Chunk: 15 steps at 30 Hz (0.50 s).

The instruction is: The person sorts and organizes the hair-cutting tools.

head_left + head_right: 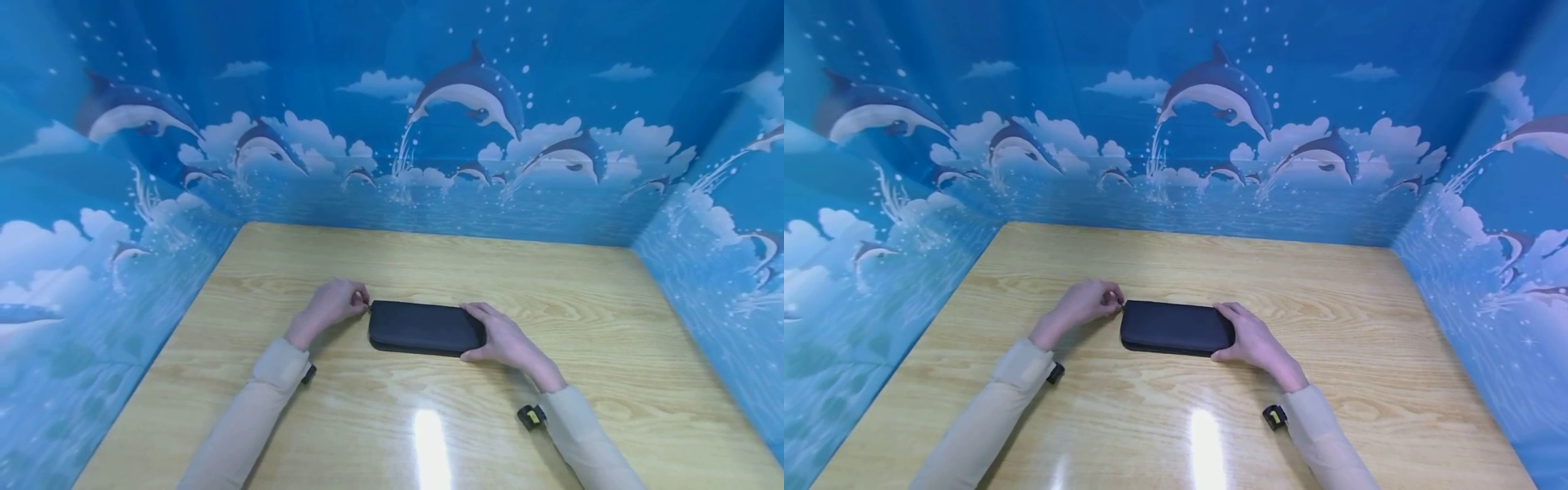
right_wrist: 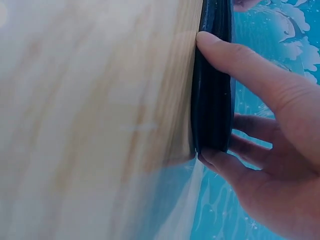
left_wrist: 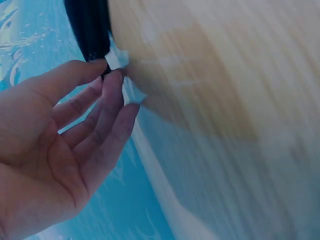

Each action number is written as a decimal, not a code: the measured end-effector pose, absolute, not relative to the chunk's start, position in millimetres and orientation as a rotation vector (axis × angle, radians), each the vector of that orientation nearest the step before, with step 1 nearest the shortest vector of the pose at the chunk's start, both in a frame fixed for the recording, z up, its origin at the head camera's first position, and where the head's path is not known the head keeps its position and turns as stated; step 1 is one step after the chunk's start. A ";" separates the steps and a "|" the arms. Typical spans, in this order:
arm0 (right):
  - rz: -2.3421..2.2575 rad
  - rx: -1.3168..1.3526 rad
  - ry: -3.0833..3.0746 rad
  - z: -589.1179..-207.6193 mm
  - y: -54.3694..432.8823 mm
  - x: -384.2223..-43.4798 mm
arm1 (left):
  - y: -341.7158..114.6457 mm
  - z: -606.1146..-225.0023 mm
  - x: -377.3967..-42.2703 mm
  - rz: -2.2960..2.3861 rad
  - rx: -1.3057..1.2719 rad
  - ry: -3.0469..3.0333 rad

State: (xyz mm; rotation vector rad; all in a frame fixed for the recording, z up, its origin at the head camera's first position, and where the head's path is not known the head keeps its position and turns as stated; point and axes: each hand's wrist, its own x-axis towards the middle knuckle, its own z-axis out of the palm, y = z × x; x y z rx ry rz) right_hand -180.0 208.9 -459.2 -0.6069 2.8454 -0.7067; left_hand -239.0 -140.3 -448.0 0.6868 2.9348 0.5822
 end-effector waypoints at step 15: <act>-0.717 -0.540 2.809 -458.4 208.8 -180.6 | -118.6 -448.5 -228.3 0.870 0.477 2.718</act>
